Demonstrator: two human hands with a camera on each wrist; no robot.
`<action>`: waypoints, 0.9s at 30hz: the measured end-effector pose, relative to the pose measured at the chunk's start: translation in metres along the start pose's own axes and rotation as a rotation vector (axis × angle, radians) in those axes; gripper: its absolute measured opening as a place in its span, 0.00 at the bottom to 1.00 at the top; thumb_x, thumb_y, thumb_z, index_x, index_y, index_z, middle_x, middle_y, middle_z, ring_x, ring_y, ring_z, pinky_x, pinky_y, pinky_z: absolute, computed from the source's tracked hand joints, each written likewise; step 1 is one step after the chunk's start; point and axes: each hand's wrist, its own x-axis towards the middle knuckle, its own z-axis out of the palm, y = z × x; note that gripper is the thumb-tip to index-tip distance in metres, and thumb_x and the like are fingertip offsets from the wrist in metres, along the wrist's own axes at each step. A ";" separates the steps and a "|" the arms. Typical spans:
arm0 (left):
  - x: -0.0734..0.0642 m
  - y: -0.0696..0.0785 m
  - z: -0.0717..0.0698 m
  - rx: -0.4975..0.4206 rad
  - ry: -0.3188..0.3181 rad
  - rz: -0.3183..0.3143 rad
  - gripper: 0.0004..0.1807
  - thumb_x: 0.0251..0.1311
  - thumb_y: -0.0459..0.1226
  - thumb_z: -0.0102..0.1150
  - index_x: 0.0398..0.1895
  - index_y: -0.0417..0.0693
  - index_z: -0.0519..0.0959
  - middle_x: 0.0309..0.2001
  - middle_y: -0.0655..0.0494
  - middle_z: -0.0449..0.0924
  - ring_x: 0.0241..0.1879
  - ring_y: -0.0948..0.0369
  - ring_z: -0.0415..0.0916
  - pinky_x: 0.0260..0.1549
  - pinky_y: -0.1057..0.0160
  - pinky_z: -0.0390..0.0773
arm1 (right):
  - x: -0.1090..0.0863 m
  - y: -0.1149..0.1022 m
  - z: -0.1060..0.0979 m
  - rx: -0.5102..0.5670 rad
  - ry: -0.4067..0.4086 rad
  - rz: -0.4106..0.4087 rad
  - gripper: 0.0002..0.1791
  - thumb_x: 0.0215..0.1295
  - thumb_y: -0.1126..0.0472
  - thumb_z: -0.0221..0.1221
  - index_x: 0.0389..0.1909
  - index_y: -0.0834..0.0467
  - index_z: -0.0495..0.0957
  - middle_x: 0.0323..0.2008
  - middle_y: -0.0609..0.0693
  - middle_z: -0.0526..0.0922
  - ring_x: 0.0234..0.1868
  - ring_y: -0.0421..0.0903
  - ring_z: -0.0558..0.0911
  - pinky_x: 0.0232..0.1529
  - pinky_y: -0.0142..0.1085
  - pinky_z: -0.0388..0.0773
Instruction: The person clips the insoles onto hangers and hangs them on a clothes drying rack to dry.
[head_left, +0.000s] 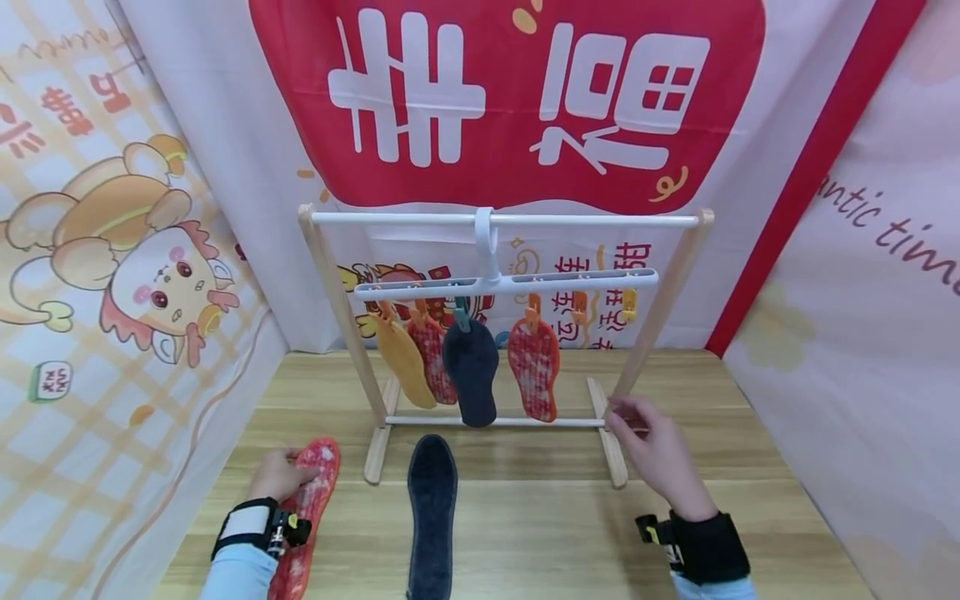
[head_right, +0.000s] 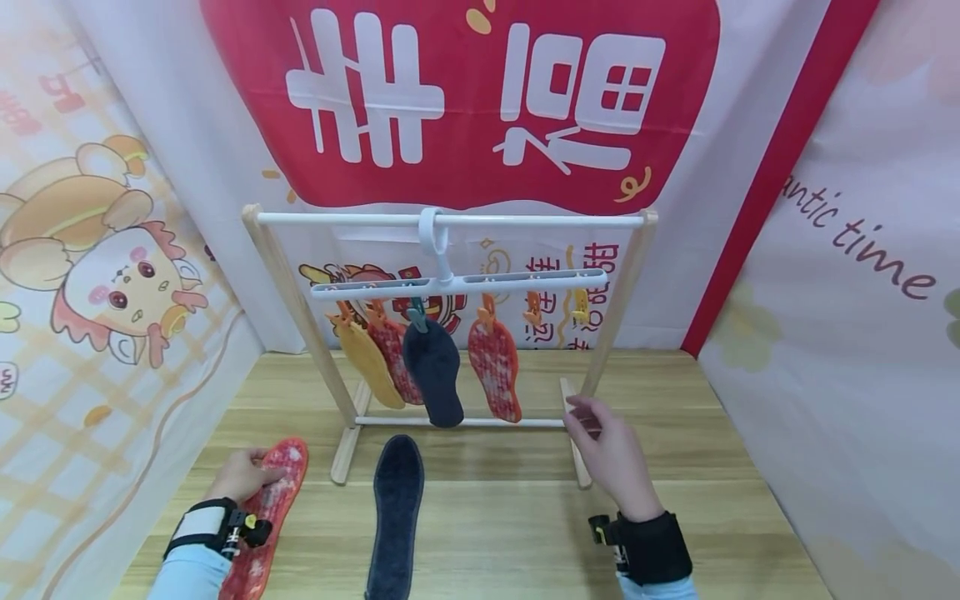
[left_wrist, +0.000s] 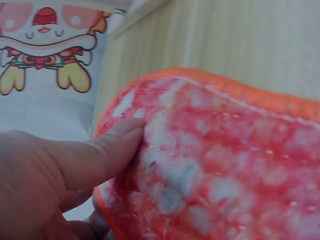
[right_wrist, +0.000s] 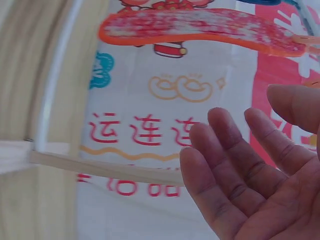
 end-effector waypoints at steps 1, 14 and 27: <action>-0.002 0.002 -0.003 -0.008 -0.001 -0.006 0.28 0.61 0.39 0.66 0.56 0.24 0.72 0.42 0.34 0.79 0.34 0.52 0.76 0.29 0.59 0.75 | 0.004 -0.003 -0.002 0.002 -0.001 -0.013 0.18 0.72 0.61 0.59 0.58 0.65 0.76 0.44 0.58 0.84 0.45 0.53 0.82 0.45 0.43 0.82; -0.047 0.069 -0.036 -0.141 0.034 0.056 0.22 0.71 0.45 0.57 0.53 0.33 0.75 0.43 0.42 0.78 0.36 0.54 0.74 0.30 0.60 0.75 | 0.059 -0.054 -0.021 -0.044 -0.054 -0.106 0.38 0.72 0.48 0.57 0.74 0.63 0.58 0.68 0.64 0.69 0.66 0.61 0.71 0.55 0.54 0.76; -0.105 0.168 -0.041 -0.465 0.012 0.300 0.25 0.61 0.49 0.67 0.50 0.38 0.78 0.40 0.44 0.82 0.36 0.55 0.82 0.35 0.61 0.83 | 0.103 -0.078 -0.019 0.026 -0.087 -0.126 0.45 0.72 0.43 0.54 0.79 0.55 0.43 0.73 0.62 0.59 0.73 0.58 0.61 0.66 0.57 0.63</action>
